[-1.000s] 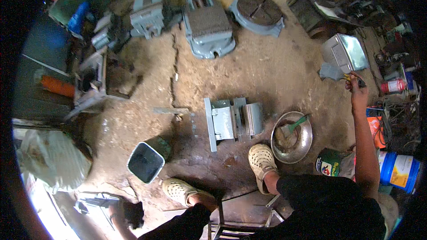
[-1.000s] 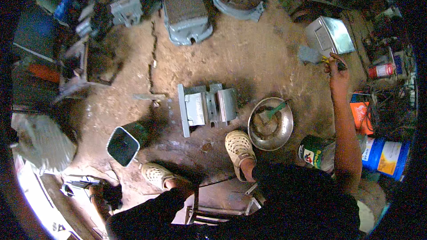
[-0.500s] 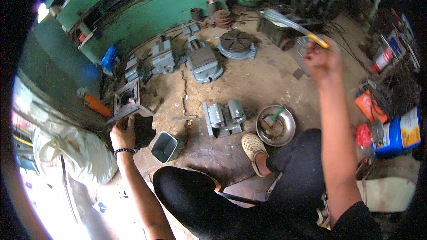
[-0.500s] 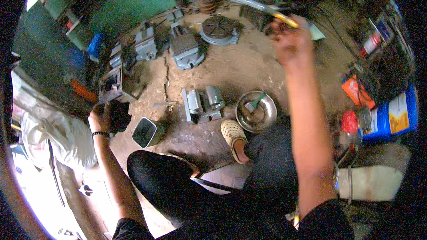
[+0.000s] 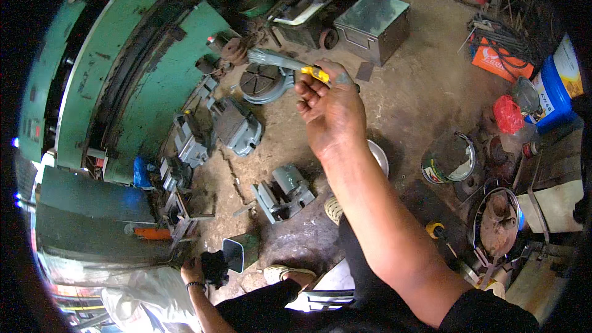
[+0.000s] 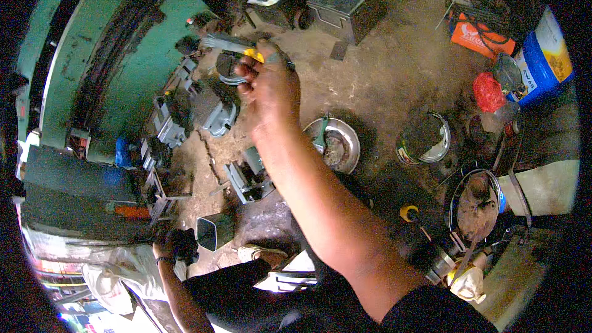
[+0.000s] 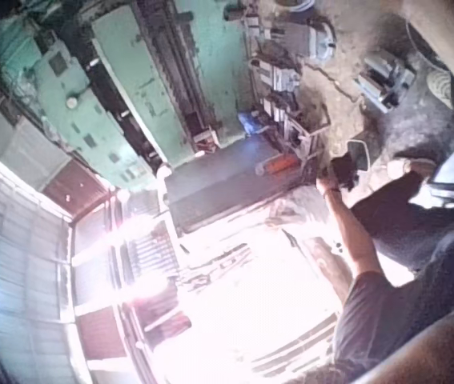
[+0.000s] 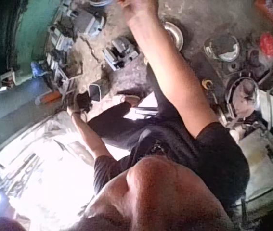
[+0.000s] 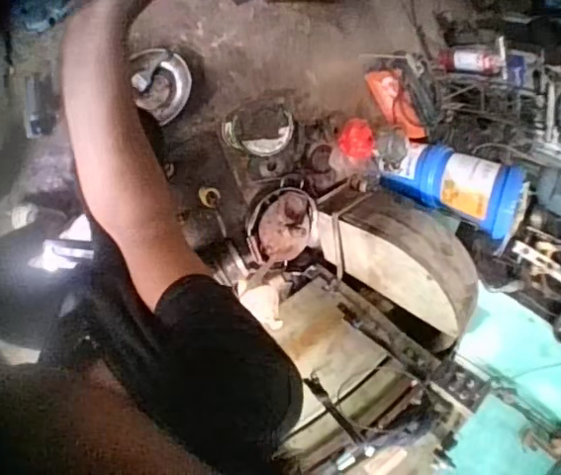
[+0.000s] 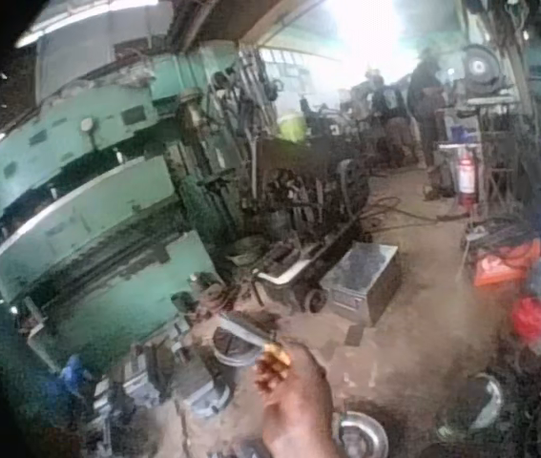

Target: The person sits on the floor and uses a bench grinder to smooth a small metal part, repeatedly rotating it against the grinding wheel. After grinding, the person uses a brush to apply a substance from a container onto the metal part.

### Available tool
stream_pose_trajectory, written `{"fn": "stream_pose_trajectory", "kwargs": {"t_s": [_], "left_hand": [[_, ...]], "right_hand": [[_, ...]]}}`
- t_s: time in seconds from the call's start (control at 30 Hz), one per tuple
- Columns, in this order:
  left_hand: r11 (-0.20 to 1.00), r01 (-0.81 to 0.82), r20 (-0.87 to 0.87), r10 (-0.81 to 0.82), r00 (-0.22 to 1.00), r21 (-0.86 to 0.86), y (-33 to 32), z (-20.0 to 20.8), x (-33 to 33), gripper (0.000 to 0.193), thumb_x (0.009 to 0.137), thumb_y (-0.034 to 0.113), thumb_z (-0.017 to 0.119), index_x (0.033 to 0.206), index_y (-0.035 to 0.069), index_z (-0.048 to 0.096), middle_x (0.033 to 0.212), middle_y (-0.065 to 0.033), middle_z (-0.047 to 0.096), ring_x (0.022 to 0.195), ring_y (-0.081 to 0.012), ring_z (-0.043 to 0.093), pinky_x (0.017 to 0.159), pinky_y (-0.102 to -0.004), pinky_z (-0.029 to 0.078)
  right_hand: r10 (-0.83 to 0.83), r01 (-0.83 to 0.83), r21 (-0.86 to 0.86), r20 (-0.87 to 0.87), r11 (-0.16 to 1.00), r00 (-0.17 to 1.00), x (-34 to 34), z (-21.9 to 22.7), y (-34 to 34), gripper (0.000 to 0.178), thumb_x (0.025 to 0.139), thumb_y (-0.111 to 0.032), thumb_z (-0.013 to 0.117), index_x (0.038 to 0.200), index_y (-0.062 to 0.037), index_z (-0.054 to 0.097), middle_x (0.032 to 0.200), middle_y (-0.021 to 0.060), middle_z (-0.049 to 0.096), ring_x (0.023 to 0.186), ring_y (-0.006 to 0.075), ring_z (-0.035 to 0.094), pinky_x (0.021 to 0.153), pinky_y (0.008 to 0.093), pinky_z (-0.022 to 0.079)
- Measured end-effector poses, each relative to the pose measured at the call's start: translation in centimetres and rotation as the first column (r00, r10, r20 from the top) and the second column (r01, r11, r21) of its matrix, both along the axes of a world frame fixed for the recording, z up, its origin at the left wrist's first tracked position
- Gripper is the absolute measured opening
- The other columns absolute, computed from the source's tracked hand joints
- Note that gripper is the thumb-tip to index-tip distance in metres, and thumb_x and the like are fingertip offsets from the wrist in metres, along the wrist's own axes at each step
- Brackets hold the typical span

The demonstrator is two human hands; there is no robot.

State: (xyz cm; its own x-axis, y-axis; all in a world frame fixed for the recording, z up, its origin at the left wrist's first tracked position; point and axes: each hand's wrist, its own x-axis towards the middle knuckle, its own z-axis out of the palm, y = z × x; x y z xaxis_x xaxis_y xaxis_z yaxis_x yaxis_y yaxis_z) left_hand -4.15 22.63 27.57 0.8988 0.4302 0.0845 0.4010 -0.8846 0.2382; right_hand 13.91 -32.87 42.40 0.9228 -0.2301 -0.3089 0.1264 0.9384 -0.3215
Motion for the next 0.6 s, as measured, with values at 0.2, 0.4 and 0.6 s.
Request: {"fn": "stream_pose_trajectory", "kwargs": {"t_s": [0.2,0.4,0.6], "left_hand": [[0.941,-0.096,-0.200,0.168,0.965,0.325,2.0,-1.1,-2.7,0.037,0.084,0.037,0.067,0.093,0.001,0.070,0.086,-0.0159,0.071,0.077,-0.0295,0.069,0.071,-0.0402,0.053],[0.973,-0.022,-0.150,0.058,0.987,0.231,7.4,-2.8,-6.9,0.047,0.086,0.042,0.065,0.083,-0.005,0.065,0.079,-0.0198,0.067,0.070,-0.0340,0.064,0.068,-0.0438,0.052],[0.803,0.129,-0.393,0.139,0.909,0.582,11.3,-1.8,-9.1,0.038,0.088,0.036,0.060,0.078,-0.001,0.064,0.079,-0.0201,0.065,0.073,-0.0367,0.061,0.067,-0.0454,0.049]], "right_hand": [[-0.128,0.130,0.043,-0.063,0.991,0.990,4.1,-0.6,-1.1,0.017,0.088,-0.029,0.061,0.091,-0.0125,0.058,0.081,-0.0008,0.059,0.073,0.0116,0.056,0.074,0.0289,0.038],[-0.156,0.168,0.080,-0.141,0.983,0.978,6.7,-1.8,-1.6,0.017,0.089,-0.029,0.059,0.090,-0.0128,0.056,0.083,-0.0019,0.056,0.075,0.0108,0.054,0.073,0.0292,0.038],[-0.161,0.194,0.124,-0.237,0.973,0.958,7.5,-2.9,-3.4,0.016,0.090,-0.027,0.058,0.093,-0.0125,0.053,0.084,-0.0018,0.051,0.075,0.0113,0.051,0.073,0.0302,0.038]]}}
